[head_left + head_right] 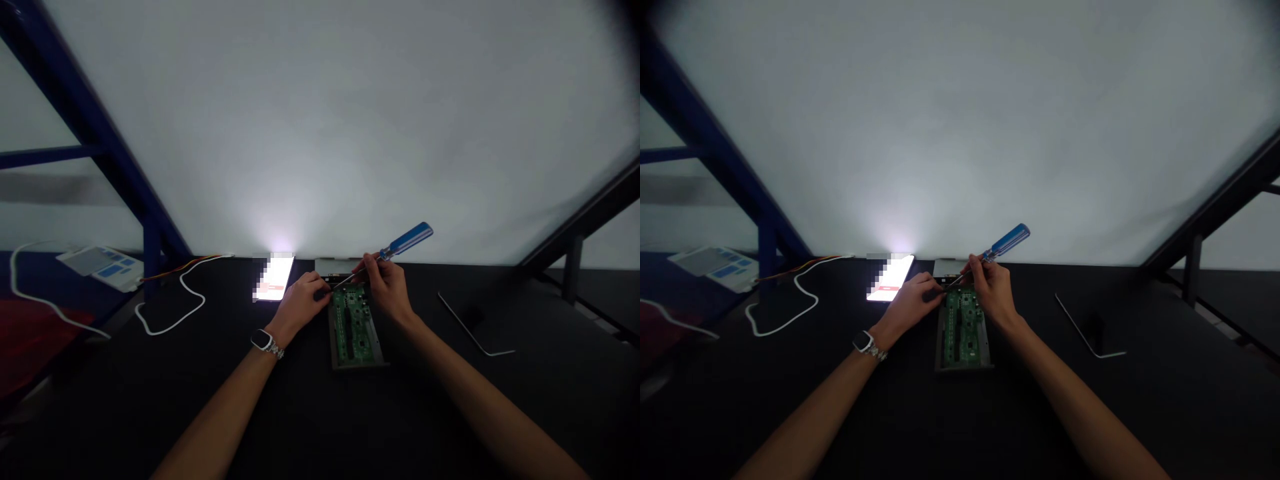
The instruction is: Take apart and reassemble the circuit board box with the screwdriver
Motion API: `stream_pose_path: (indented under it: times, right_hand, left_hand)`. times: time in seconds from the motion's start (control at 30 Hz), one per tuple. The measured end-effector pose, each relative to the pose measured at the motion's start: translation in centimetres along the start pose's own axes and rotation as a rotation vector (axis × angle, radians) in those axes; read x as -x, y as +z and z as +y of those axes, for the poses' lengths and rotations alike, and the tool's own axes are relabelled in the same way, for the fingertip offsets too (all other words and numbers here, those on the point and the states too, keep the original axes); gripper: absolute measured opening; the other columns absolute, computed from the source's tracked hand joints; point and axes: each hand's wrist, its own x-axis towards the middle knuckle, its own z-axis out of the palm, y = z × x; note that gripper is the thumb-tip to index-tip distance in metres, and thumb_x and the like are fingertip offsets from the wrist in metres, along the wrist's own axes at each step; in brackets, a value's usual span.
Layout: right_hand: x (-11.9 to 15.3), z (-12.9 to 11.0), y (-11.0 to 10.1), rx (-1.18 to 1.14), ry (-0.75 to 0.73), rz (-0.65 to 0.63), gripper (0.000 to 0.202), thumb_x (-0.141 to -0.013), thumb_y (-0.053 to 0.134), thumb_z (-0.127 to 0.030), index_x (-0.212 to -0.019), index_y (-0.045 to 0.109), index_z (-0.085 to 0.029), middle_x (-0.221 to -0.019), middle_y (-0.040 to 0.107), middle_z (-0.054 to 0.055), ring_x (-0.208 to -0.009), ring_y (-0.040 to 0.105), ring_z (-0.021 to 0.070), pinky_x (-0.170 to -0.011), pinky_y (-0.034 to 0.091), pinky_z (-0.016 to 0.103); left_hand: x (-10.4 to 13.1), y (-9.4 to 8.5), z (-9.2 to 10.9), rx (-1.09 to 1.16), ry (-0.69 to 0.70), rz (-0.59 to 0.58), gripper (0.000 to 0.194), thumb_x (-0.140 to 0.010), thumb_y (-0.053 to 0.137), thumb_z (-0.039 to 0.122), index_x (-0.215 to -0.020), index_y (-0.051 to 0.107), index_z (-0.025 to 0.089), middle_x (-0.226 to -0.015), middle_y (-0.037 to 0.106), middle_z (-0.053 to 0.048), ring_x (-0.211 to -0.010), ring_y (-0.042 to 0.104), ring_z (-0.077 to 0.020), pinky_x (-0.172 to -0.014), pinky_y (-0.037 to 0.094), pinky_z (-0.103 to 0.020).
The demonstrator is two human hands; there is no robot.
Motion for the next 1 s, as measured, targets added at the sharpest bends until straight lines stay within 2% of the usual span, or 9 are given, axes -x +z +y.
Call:
stream_pose_path:
  times: [0.37,0.6,0.67,0.73,0.83,0.9,1.0]
  right_hand:
    - [0.0,-0.2,-0.2,0.096,-0.048,-0.022,0.046,-0.093,0.048,-0.053,-0.078,0.071,-0.016,-0.065,0.069,0.005,-0.057,0.066,0.0173,-0.058,0.05,0.028]
    - [0.2,-0.1,-0.6,0.079,-0.043,0.0,0.044,-0.093,0.049,-0.051,-0.074,0.068,-0.017,-0.066,0.068,0.005,-0.056,0.065,0.0166,-0.057,0.051,0.028]
    - [0.1,0.0,-1.2,0.067,-0.027,0.021,0.044,-0.093,0.049,-0.052,-0.072,0.067,-0.017,-0.062,0.067,0.004,-0.055,0.065,0.0165,-0.056,0.051,0.028]
    - [-0.3,0.2,-2.0,0.064,-0.015,0.053,0.044,-0.093,0.049,-0.052,-0.072,0.065,-0.017,-0.059,0.065,0.004,-0.053,0.064,0.0165,-0.055,0.051,0.028]
    - [-0.8,0.6,-3.6,0.064,-0.006,0.117,0.044,-0.092,0.051,-0.053,-0.072,0.064,-0.017,-0.062,0.066,0.004,-0.052,0.064,0.0162,-0.054,0.051,0.028]
    - [-1.1,1.0,-4.5,0.062,-0.001,0.149,0.045,-0.091,0.051,-0.055,-0.071,0.064,-0.016,-0.067,0.068,0.006,-0.051,0.064,0.016,-0.053,0.051,0.028]
    - [-1.2,1.6,-5.2,0.076,0.01,0.167,0.047,-0.09,0.051,-0.057,-0.071,0.063,-0.016,-0.067,0.069,0.007,-0.05,0.063,0.0163,-0.052,0.051,0.028]
  left_hand:
    - [-0.2,-0.4,1.6,-0.169,0.079,-0.078,0.003,-0.087,0.061,0.02,-0.086,0.064,0.021,-0.09,0.058,-0.004,-0.091,0.055,-0.0211,-0.075,0.05,-0.035]
    - [-0.3,0.4,1.9,-0.126,0.063,-0.07,0.008,-0.089,0.057,0.02,-0.088,0.065,0.02,-0.093,0.059,-0.005,-0.093,0.057,-0.022,-0.075,0.051,-0.036]
    - [-0.5,0.6,2.0,-0.1,0.054,-0.072,0.007,-0.088,0.059,0.023,-0.092,0.065,0.021,-0.096,0.059,-0.005,-0.094,0.058,-0.0223,-0.076,0.051,-0.036]
    - [-1.0,0.6,2.3,-0.071,0.053,-0.078,0.014,-0.087,0.063,0.026,-0.1,0.065,0.021,-0.1,0.059,-0.006,-0.095,0.058,-0.0228,-0.078,0.051,-0.037]
    - [-2.3,0.8,2.7,-0.032,0.085,-0.081,0.02,-0.089,0.059,0.027,-0.108,0.064,0.022,-0.104,0.06,-0.007,-0.097,0.058,-0.023,-0.085,0.05,-0.039]
    - [-3.4,1.3,2.9,-0.022,0.11,-0.09,0.018,-0.092,0.053,0.023,-0.106,0.065,0.021,-0.102,0.061,-0.007,-0.097,0.059,-0.0227,-0.087,0.05,-0.039]
    - [-5.0,2.7,2.7,-0.016,0.113,-0.138,0.016,-0.089,0.055,0.019,-0.099,0.068,0.02,-0.098,0.063,-0.007,-0.093,0.061,-0.0227,-0.083,0.05,-0.037]
